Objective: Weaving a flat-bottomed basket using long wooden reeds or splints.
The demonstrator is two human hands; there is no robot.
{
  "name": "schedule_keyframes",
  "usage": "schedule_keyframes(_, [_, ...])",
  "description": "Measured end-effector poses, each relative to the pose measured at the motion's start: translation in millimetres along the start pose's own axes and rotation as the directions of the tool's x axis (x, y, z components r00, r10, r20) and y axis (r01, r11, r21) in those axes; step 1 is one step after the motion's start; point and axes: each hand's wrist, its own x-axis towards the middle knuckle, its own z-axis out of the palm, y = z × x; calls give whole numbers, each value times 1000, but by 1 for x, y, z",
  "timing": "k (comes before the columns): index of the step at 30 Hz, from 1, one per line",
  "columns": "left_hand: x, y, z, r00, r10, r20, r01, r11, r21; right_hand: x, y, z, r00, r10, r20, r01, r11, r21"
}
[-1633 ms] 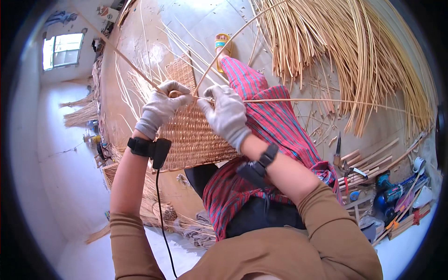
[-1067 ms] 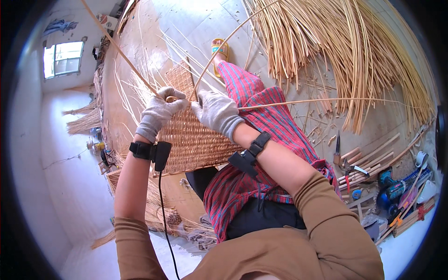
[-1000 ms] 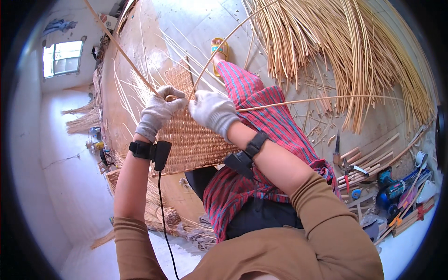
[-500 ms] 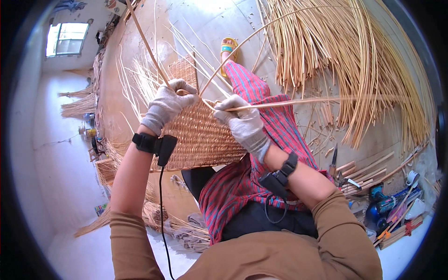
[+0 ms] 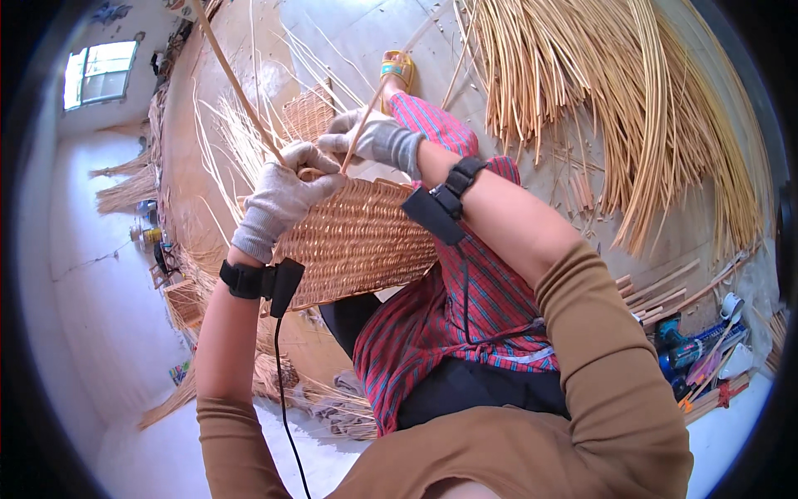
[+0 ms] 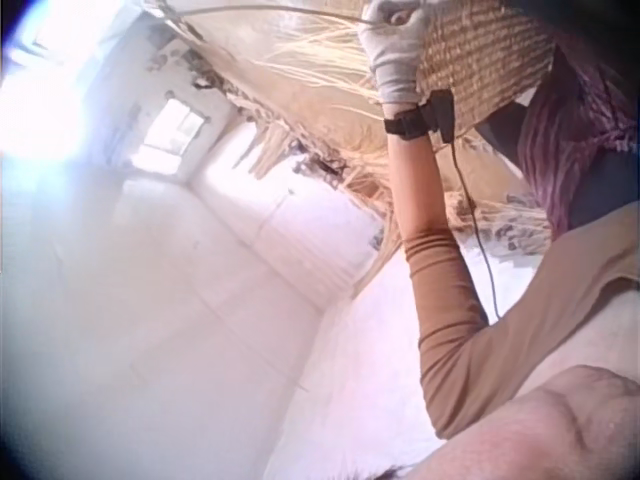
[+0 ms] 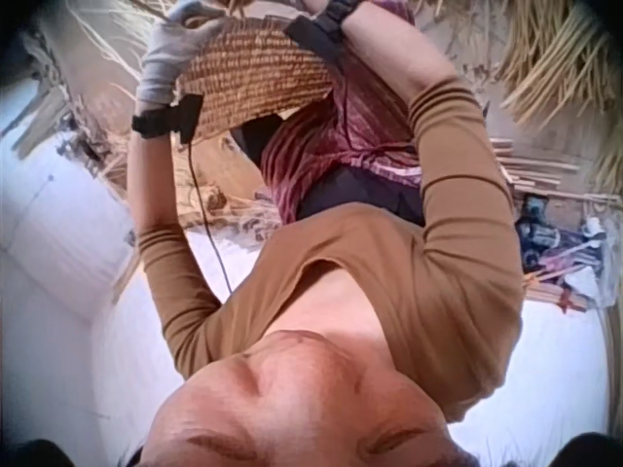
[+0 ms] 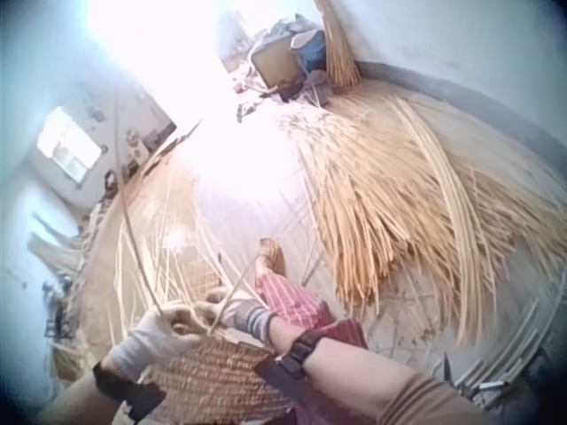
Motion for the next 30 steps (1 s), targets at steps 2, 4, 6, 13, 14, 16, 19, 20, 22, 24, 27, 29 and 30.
schedule_keyframes(2, [-2, 3, 3, 1000, -14, -11, 14, 1000, -3, -1, 3, -5, 973, -164, 162, 142, 980, 142])
schedule_keyframes(4, [-2, -5, 4, 998, 25, -61, -22, 999, 36, -4, 10, -1, 933, -68, 353, -27, 966, 258])
schedule_keyframes(6, [-3, -14, 6, 990, 99, -105, -88, 991, 99, -15, 18, 0, 890, -52, 453, -180, 872, 455])
schedule_keyframes(13, [1, -13, 8, 985, 101, -138, -105, 994, -17, -9, 3, -1, 855, -25, 518, -103, 971, 217])
schedule_keyframes(14, [-1, -20, 4, 984, 146, -100, -144, 989, 26, -13, -5, -1, 854, -68, 517, -13, 988, 152])
schedule_keyframes(16, [8, -14, -2, 965, 263, 9, -262, 957, 127, -13, 14, 1, 881, -181, 438, 82, 969, 234])
schedule_keyframes(19, [20, 20, -21, 949, 93, 303, -154, 971, 182, -9, 26, -11, 901, -54, 431, -26, 984, 179])
schedule_keyframes(20, [25, 26, -25, 921, 55, 386, -154, 961, 229, -8, 30, -14, 897, -14, 442, -89, 973, 212])
schedule_keyframes(22, [23, 14, -29, 927, 14, 376, -112, 964, 241, -19, -3, -15, 904, 142, 404, -85, 984, -157])
schedule_keyframes(24, [22, 8, -26, 948, -23, 319, -47, 976, 210, -31, -47, -13, 933, 238, 269, 117, 509, -853])
schedule_keyframes(27, [16, -93, -41, 889, 419, 183, -455, 850, 264, -70, -174, 4, 940, -51, 337, 335, 322, -885])
schedule_keyframes(29, [21, -59, -27, 973, 200, 112, -197, 980, -33, -62, -203, -2, 644, -655, 395, 608, 124, -785])
schedule_keyframes(30, [17, -42, -22, 995, 76, 65, -62, 979, -194, -44, -205, -13, 199, -889, 412, 660, -190, -727])
